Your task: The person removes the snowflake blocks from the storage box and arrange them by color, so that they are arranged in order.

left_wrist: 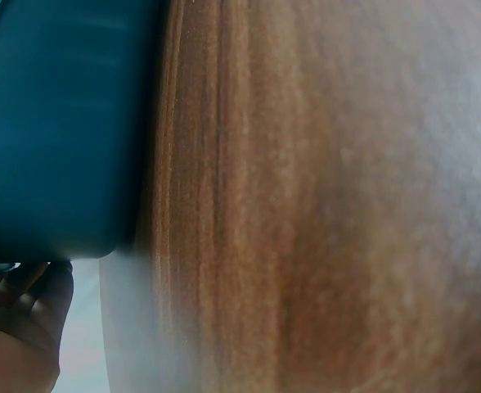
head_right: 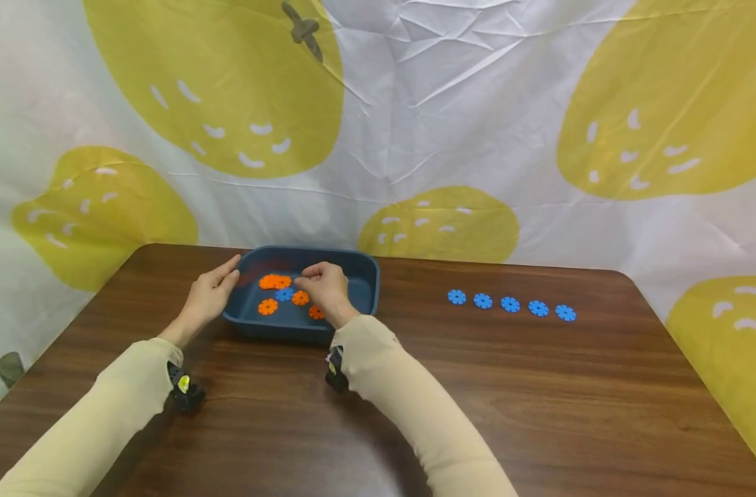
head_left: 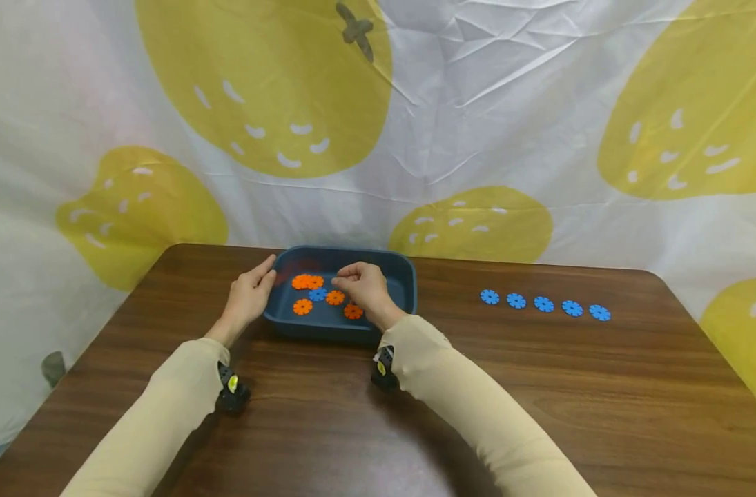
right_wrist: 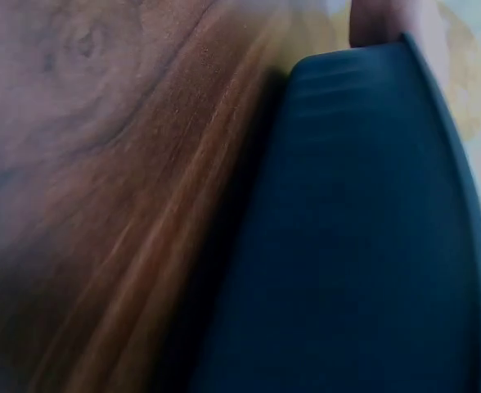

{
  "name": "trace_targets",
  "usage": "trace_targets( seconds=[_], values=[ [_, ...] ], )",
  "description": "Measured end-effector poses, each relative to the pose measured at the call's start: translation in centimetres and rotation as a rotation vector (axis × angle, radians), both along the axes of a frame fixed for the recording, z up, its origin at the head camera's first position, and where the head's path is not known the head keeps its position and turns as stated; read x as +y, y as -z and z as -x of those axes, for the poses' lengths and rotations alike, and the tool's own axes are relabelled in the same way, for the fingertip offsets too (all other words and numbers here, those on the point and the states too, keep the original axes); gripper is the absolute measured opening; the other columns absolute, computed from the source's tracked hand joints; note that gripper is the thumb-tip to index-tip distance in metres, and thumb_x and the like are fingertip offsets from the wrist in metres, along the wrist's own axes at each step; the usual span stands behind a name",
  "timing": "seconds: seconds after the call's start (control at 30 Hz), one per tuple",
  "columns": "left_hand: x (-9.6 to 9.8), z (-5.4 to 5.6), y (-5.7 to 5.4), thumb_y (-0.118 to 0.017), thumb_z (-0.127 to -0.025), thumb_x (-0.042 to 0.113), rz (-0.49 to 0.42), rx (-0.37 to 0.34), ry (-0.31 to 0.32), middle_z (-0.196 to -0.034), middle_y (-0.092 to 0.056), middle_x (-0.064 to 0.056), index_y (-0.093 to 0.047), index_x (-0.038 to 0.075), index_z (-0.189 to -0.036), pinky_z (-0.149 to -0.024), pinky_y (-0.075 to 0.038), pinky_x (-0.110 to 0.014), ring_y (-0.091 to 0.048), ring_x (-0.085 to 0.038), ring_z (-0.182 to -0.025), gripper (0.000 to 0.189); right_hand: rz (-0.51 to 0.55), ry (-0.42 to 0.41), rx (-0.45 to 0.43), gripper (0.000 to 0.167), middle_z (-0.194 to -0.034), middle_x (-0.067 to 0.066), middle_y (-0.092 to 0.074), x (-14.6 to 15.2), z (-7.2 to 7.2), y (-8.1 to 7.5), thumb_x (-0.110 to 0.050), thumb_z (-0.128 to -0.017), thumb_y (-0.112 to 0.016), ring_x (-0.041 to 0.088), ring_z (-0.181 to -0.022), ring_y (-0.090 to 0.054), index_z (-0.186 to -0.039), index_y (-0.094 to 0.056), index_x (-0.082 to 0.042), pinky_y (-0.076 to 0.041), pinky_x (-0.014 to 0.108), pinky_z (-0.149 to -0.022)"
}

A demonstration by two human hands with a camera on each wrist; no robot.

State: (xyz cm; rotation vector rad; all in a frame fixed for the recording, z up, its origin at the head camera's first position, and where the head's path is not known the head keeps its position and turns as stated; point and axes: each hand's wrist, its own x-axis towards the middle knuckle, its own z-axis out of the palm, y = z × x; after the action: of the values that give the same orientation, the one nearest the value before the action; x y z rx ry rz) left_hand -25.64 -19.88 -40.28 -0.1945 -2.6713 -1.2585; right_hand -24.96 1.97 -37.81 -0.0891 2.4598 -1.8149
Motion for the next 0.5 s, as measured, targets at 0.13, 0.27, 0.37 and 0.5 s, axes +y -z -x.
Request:
trace_targets(
  seconds=[0.13, 0.27, 0.37, 0.5],
  values=[
    [0.0, 0.1, 0.1, -0.040, -0.101, 0.018, -0.004, 0.007, 0.001, -0.139, -0.045, -0.021, -0.037, 0.006, -0.144, -0.106, -0.033, -0.051, -0.042, -0.038, -0.129, 0.045, -0.080, -0.007, -0.004, 0.024, -0.095, 0.016, -0.068, -1.0, 0.5, 0.3, -0.010, -0.088, -0.066, 0.035, -0.087, -0.063, -0.109, -0.064, 0.002, -0.054, 0.032, -0.067],
    [-0.1, 0.2, 0.1, -0.040, -0.102, 0.018, -0.007, 0.004, 0.004, -0.140, -0.043, -0.020, -0.037, 0.006, -0.145, -0.107, -0.033, -0.051, -0.041, -0.038, -0.129, 0.045, -0.179, -0.002, -0.003, 0.024, -0.096, 0.015, -0.068, -1.8, 0.8, 0.4, -0.010, -0.086, -0.068, 0.029, -0.082, -0.064, -0.107, -0.066, 0.001, -0.055, 0.031, -0.069],
    [-0.1, 0.2, 0.2, -0.040, -0.102, 0.018, -0.008, -0.004, 0.004, -0.141, -0.043, -0.020, -0.036, 0.007, -0.145, -0.107, -0.032, -0.051, -0.041, -0.037, -0.130, 0.045, -0.243, 0.007, -0.004, 0.023, -0.099, 0.014, -0.067, -2.2, 1.1, 0.4, -0.011, -0.085, -0.069, 0.025, -0.081, -0.064, -0.106, -0.067, 0.001, -0.055, 0.033, -0.073],
    [-0.1, 0.3, 0.2, -0.039, -0.102, 0.019, -0.010, -0.014, 0.009, -0.142, -0.042, -0.019, -0.035, 0.008, -0.146, -0.107, -0.032, -0.051, -0.040, -0.037, -0.131, 0.045, -0.303, 0.014, -0.007, 0.022, -0.102, 0.013, -0.067, -2.6, 1.5, 0.6, -0.011, -0.084, -0.071, 0.024, -0.083, -0.064, -0.103, -0.068, 0.001, -0.055, 0.034, -0.075]
  ],
)
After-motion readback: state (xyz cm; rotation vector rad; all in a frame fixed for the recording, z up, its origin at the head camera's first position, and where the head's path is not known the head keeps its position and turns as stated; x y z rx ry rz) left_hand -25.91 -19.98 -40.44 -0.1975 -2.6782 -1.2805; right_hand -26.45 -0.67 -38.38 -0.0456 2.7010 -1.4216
